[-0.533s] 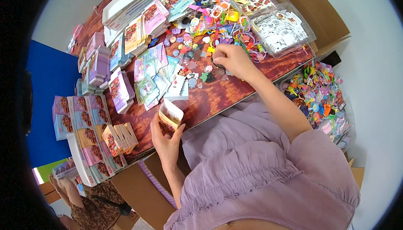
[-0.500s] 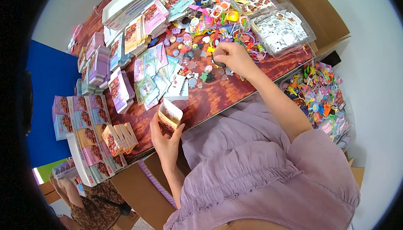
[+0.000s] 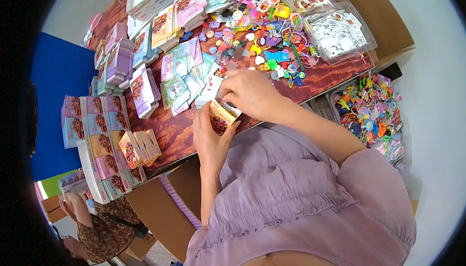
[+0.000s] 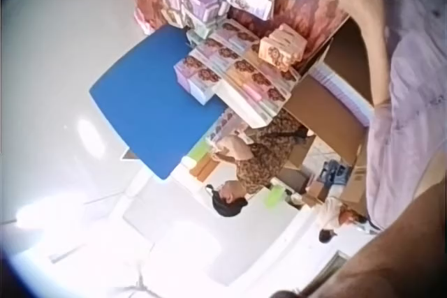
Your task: Picking up and sorting small colorful packaged items from a pile on a desk into organized stacks or containers.
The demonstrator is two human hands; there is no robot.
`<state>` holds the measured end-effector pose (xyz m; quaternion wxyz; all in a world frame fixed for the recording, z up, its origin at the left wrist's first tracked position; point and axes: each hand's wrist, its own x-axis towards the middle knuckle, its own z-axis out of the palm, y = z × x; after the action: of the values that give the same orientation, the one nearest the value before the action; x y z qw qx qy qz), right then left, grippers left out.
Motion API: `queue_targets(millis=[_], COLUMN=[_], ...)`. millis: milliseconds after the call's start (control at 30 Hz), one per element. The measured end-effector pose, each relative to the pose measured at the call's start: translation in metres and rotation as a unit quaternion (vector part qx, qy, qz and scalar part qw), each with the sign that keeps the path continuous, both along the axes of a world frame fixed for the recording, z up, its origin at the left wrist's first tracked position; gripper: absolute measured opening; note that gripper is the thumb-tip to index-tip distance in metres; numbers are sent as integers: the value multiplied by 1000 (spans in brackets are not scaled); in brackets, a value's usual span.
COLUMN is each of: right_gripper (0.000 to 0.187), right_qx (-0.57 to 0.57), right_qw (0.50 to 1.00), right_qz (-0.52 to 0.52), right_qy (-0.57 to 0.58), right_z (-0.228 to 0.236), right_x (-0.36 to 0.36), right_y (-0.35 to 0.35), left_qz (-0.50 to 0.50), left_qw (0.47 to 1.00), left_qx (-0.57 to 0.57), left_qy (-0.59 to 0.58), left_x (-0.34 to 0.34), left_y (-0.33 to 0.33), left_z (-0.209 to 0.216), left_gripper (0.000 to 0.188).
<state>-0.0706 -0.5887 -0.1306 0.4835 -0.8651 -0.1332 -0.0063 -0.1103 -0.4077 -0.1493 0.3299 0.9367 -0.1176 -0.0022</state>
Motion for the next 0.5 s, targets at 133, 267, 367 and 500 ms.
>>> queue_targets(millis=[133, 267, 367, 500], right_gripper=[12, 16, 19, 14], right_qx=[-58, -64, 24, 28], right_qw=[997, 997, 998, 997], right_qz=[-13, -8, -44, -34], right_qy=[-40, -29, 43, -66], right_z=[-2, -1, 14, 9], right_x=[3, 0, -4, -14], right_y=[21, 24, 15, 9], left_qz=[36, 62, 65, 64], left_qw=[998, 994, 992, 980], left_qx=[-52, -73, -88, -185], left_qy=[3, -60, -66, -18], left_x=[-2, -3, -4, -3], left_y=[-5, -5, -7, -6], left_z=[-7, -16, -18, -27], left_gripper=[73, 73, 73, 74])
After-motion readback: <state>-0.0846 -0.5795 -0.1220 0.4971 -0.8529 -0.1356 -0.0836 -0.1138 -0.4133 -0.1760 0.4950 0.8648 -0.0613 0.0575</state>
